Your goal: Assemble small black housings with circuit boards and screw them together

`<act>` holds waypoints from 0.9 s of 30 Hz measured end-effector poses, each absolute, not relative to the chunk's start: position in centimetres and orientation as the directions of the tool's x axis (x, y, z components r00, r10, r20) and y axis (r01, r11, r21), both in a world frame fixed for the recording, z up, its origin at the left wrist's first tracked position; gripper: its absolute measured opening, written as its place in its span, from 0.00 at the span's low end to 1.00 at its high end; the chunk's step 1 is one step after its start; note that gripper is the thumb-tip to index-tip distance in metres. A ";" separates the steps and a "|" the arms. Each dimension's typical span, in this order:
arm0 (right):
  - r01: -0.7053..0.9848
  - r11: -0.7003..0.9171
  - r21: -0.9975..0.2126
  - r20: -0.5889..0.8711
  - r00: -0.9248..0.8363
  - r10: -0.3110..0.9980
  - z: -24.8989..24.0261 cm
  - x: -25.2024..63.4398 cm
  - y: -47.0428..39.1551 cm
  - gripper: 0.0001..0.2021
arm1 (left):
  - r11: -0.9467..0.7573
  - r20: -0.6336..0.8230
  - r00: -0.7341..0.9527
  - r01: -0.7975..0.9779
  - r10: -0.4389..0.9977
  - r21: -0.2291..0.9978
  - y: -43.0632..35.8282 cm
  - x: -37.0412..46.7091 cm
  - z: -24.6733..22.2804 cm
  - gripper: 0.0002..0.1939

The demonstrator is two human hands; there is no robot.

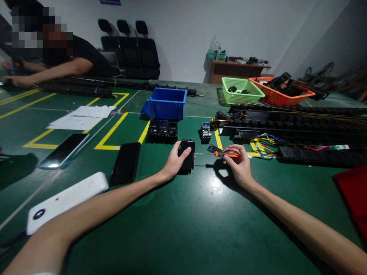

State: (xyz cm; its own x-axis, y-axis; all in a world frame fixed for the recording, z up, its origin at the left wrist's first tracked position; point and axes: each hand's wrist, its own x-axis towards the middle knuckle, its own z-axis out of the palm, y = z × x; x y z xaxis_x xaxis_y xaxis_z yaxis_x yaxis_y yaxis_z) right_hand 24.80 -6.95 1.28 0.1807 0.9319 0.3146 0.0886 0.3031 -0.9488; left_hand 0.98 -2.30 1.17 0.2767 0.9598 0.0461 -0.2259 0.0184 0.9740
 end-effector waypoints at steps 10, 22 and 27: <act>0.103 0.182 -0.978 0.196 0.149 0.969 1.3 24.5 -7.0 0.12 | 0.011 0.056 0.273 -0.238 0.960 0.971 -2.3 1.0 1.3 0.22; 0.138 0.265 -0.954 0.287 0.181 0.941 1.3 24.8 -7.0 0.15 | 0.029 0.045 0.274 -0.259 0.961 0.965 -2.4 1.2 1.6 0.23; 0.126 0.210 -0.970 0.228 0.152 0.962 1.3 24.6 -7.0 0.13 | 0.025 0.046 0.273 -0.251 0.961 0.968 -2.4 1.2 1.6 0.24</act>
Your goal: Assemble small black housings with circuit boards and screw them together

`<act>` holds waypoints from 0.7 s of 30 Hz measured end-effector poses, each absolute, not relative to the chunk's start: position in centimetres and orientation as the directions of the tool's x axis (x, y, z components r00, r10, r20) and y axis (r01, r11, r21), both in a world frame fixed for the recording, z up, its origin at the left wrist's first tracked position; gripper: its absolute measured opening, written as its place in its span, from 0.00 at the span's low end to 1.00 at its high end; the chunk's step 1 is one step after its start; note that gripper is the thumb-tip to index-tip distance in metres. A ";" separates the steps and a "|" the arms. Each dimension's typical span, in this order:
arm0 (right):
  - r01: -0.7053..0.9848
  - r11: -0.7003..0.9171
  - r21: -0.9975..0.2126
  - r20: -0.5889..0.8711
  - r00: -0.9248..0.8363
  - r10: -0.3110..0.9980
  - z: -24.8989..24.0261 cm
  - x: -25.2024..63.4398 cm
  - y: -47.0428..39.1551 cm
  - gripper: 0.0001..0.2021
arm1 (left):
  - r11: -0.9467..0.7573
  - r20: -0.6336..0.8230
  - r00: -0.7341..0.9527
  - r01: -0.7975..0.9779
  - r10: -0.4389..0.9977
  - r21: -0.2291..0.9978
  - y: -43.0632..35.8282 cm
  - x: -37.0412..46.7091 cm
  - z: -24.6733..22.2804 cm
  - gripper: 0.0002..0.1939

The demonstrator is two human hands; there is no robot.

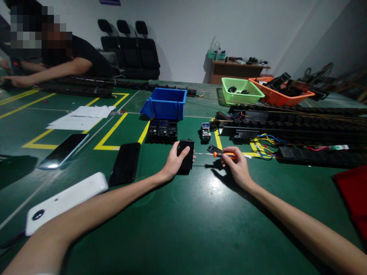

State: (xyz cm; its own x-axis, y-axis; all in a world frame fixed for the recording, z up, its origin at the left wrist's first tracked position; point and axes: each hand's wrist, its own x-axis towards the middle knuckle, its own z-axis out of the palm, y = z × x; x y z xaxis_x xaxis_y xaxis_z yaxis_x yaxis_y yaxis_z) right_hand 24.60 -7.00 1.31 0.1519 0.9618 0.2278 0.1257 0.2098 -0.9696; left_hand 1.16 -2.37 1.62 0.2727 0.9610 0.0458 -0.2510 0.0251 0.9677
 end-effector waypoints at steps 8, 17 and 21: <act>0.165 0.231 -0.959 0.258 0.174 0.950 1.4 24.8 -7.0 0.13 | 0.018 0.053 0.272 -0.250 0.961 0.968 -2.3 1.2 1.4 0.23; 0.129 0.271 -0.954 0.293 0.214 0.932 0.6 25.1 -6.5 0.13 | 0.016 0.049 0.258 -0.243 0.965 0.970 -2.4 1.1 1.6 0.23; 0.044 0.237 -0.970 0.240 0.270 0.932 0.1 25.2 -6.1 0.15 | 0.042 0.028 0.254 -0.269 0.967 0.962 -2.3 1.1 1.6 0.24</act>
